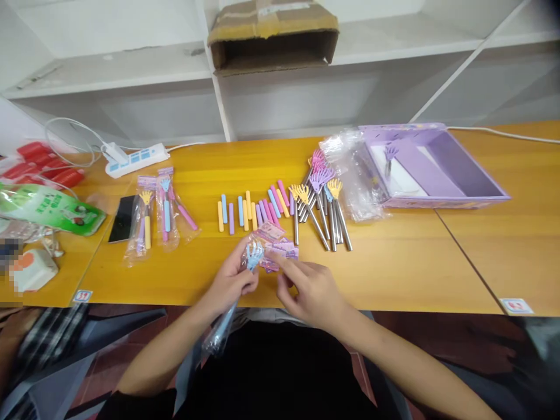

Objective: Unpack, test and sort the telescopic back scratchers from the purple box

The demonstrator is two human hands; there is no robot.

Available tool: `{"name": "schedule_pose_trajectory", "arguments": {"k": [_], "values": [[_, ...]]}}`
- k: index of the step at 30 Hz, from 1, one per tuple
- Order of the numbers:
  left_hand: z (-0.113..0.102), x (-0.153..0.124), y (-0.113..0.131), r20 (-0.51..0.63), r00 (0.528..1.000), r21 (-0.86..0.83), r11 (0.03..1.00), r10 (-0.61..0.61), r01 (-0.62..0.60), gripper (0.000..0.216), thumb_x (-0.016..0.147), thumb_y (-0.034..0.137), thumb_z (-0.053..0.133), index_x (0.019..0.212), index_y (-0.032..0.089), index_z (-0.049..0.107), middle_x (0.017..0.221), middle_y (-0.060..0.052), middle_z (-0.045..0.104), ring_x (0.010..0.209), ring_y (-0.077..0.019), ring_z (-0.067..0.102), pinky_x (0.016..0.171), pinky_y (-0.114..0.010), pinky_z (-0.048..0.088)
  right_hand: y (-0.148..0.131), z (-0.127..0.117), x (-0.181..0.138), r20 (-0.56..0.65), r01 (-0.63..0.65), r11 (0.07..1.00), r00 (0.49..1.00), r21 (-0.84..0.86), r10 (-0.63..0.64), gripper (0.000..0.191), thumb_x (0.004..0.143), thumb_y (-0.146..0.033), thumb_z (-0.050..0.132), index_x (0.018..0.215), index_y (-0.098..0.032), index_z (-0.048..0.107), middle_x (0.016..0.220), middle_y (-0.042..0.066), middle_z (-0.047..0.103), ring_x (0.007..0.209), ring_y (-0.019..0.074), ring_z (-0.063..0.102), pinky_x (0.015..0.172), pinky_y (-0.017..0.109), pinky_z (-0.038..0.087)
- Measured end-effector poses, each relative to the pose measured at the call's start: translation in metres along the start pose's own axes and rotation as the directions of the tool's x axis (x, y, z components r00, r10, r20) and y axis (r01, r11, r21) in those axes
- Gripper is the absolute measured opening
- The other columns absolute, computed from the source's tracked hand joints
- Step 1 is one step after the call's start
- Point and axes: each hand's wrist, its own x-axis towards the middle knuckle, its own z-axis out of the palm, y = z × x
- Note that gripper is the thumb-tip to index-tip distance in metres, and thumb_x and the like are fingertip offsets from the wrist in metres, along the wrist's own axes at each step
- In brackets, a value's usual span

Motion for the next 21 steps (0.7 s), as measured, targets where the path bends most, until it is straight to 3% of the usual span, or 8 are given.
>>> {"name": "schedule_pose_trajectory", "arguments": {"k": [4, 7, 9, 12, 16, 21], "values": [[0.004, 0.0, -0.013, 0.1, 0.993, -0.042, 0.997, -0.058, 0.062, 0.096, 0.081, 0.017, 0.065, 0.171, 0.037, 0.037, 0.07, 0.01, 0.041, 0.049, -0.0065, 0.027, 0.051, -0.026, 0.022, 0.017, 0.005, 0.002, -0.067, -0.169, 0.986, 0.983, 0.0, 0.169, 0.052, 0.104, -0.022, 0.054, 0.156, -0.018, 0.057, 0.091, 0.006, 0.077, 0.067, 0.0167, 0.066, 0.065, 0.029, 0.052], [0.003, -0.002, -0.014, 0.175, 0.977, -0.004, 0.992, -0.124, 0.127, 0.091, 0.082, 0.015, 0.064, 0.169, 0.033, 0.042, 0.07, 0.01, 0.04, 0.051, -0.0067, 0.026, 0.052, -0.025, 0.023, 0.025, 0.0, 0.005, -0.056, -0.298, 0.941, 0.949, 0.161, 0.31, 0.035, 0.109, -0.032, 0.055, 0.137, -0.018, 0.069, 0.076, 0.001, 0.068, 0.061, 0.0143, 0.059, 0.063, 0.027, 0.048], [0.003, -0.004, -0.018, 0.194, 0.969, 0.014, 0.988, -0.151, 0.151, 0.086, 0.082, 0.014, 0.065, 0.165, 0.033, 0.047, 0.074, 0.008, 0.042, 0.053, -0.0066, 0.027, 0.052, -0.025, 0.024, 0.027, -0.004, 0.006, 0.009, -0.387, 0.85, 0.912, 0.357, 0.411, 0.027, 0.109, -0.041, 0.058, 0.114, -0.018, 0.073, 0.066, -0.003, 0.057, 0.057, 0.0126, 0.051, 0.058, 0.026, 0.042], [-0.002, -0.01, -0.029, 0.191, 0.968, 0.026, 0.987, -0.161, 0.159, 0.076, 0.083, 0.016, 0.067, 0.156, 0.032, 0.055, 0.08, 0.007, 0.044, 0.054, -0.0061, 0.027, 0.052, -0.025, 0.025, 0.036, -0.012, 0.007, 0.131, -0.488, 0.691, 0.854, 0.533, 0.503, 0.036, 0.104, -0.053, 0.065, 0.092, -0.019, 0.07, 0.062, -0.006, 0.045, 0.057, 0.012, 0.044, 0.056, 0.025, 0.037], [-0.02, -0.026, -0.044, 0.171, 0.966, 0.051, 0.98, -0.196, 0.19, 0.055, 0.086, 0.019, 0.069, 0.141, 0.026, 0.061, 0.075, 0.008, 0.043, 0.052, -0.0063, 0.028, 0.052, -0.025, 0.025, 0.061, -0.02, 0.007, 0.094, -0.577, 0.64, 0.775, 0.507, 0.624, 0.042, 0.1, -0.059, 0.067, 0.091, -0.019, 0.071, 0.065, -0.004, 0.048, 0.062, 0.013, 0.045, 0.061, 0.027, 0.036], [-0.037, -0.038, -0.048, 0.13, 0.985, -0.003, 0.994, -0.11, 0.111, 0.033, 0.093, 0.031, 0.074, 0.121, 0.021, 0.059, 0.067, 0.01, 0.043, 0.052, -0.0069, 0.032, 0.054, -0.024, 0.026, 0.075, -0.009, 0.013, 0.271, -0.602, 0.749, 0.797, 0.277, 0.54, 0.038, 0.102, -0.055, 0.065, 0.099, -0.019, 0.075, 0.066, -0.003, 0.052, 0.061, 0.0143, 0.046, 0.061, 0.029, 0.033]]}}
